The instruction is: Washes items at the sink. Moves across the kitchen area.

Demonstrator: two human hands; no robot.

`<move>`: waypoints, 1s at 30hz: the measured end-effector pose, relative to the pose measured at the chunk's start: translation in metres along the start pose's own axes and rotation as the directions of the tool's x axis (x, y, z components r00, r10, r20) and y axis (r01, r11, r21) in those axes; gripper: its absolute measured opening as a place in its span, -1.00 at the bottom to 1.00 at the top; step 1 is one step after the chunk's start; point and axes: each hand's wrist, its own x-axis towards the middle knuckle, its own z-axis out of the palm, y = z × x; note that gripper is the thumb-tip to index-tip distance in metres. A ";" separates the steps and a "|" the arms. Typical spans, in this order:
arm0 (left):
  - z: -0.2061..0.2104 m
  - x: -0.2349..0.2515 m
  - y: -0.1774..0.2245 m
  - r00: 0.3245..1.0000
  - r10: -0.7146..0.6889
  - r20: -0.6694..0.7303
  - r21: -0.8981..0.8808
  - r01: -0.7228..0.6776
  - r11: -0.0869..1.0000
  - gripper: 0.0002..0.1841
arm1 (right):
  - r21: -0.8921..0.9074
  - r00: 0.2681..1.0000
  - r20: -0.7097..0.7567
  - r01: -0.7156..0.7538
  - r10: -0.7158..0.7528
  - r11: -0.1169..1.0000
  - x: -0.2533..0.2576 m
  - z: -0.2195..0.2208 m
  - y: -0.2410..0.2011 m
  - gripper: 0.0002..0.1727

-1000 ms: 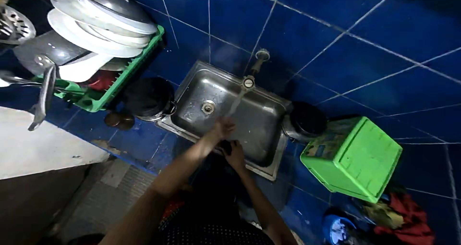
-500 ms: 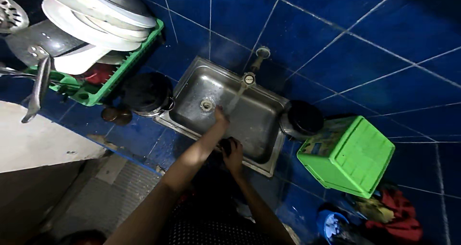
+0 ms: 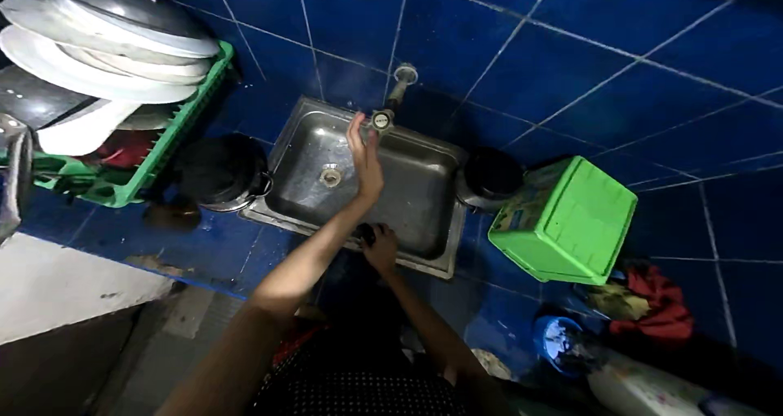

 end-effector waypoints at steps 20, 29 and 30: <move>-0.011 0.104 0.018 0.666 -0.017 0.746 -0.034 0.064 0.997 -0.89 | -0.213 0.989 0.144 0.075 -0.044 0.974 0.030 0.006 -0.033 -0.46; -0.013 0.106 0.030 0.616 -0.107 0.780 0.057 0.100 0.993 -0.91 | -0.103 0.980 0.099 0.183 -0.173 0.978 0.017 0.003 -0.020 -0.44; -0.013 0.105 0.028 0.622 -0.097 0.777 0.046 0.098 0.994 -0.91 | -0.107 0.979 0.077 0.197 -0.190 0.975 0.010 0.005 -0.016 -0.43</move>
